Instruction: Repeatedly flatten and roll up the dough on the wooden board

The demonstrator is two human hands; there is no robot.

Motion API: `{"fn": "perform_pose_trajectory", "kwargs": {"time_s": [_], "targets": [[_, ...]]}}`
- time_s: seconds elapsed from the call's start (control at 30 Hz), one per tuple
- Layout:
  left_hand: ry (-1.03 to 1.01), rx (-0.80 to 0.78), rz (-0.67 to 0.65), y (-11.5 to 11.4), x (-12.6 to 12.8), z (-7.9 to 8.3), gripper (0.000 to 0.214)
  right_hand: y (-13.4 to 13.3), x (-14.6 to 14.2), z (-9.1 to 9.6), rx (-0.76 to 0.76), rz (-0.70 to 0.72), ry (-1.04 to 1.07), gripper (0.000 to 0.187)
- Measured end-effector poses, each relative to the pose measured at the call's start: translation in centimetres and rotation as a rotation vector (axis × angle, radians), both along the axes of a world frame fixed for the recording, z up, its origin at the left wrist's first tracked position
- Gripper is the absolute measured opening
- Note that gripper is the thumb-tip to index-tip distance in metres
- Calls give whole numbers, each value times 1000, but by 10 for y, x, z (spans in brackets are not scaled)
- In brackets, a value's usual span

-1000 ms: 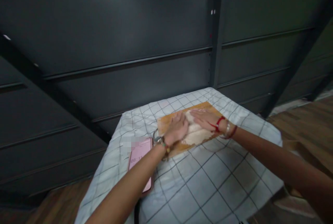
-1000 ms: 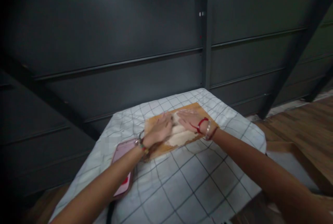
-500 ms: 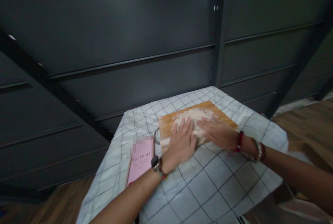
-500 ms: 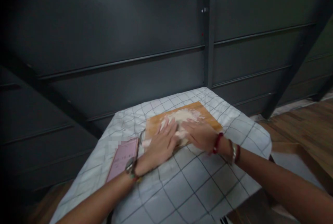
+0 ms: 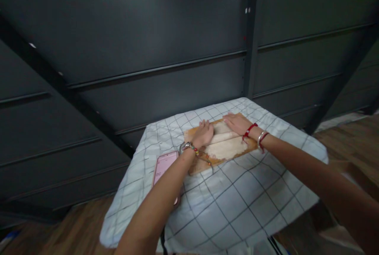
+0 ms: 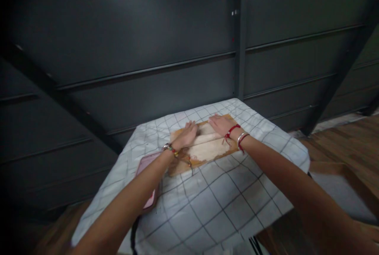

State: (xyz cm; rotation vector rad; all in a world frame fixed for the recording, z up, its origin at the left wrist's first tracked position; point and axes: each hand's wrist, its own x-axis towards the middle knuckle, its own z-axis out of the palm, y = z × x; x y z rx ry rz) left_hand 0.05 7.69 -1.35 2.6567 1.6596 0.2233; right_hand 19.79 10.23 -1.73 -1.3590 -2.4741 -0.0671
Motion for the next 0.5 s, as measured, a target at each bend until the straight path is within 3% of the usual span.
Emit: {"fn": "perform_pose_trajectory", "kwargs": {"time_s": [0.17, 0.23, 0.37, 0.5], "targets": [[-1, 27, 66, -22, -27, -2, 52, -27, 13, 2, -1, 252, -17, 43], [-5, 91, 30, -31, -35, -4, 53, -32, 16, 1, 0, 314, -54, 40], [-7, 152, -16, -33, -38, -6, 52, -29, 16, 0, -15, 345, -94, 36], [-17, -11, 102, -15, -32, 0, 52, -25, 12, 7, -27, 291, -124, 37]]}}
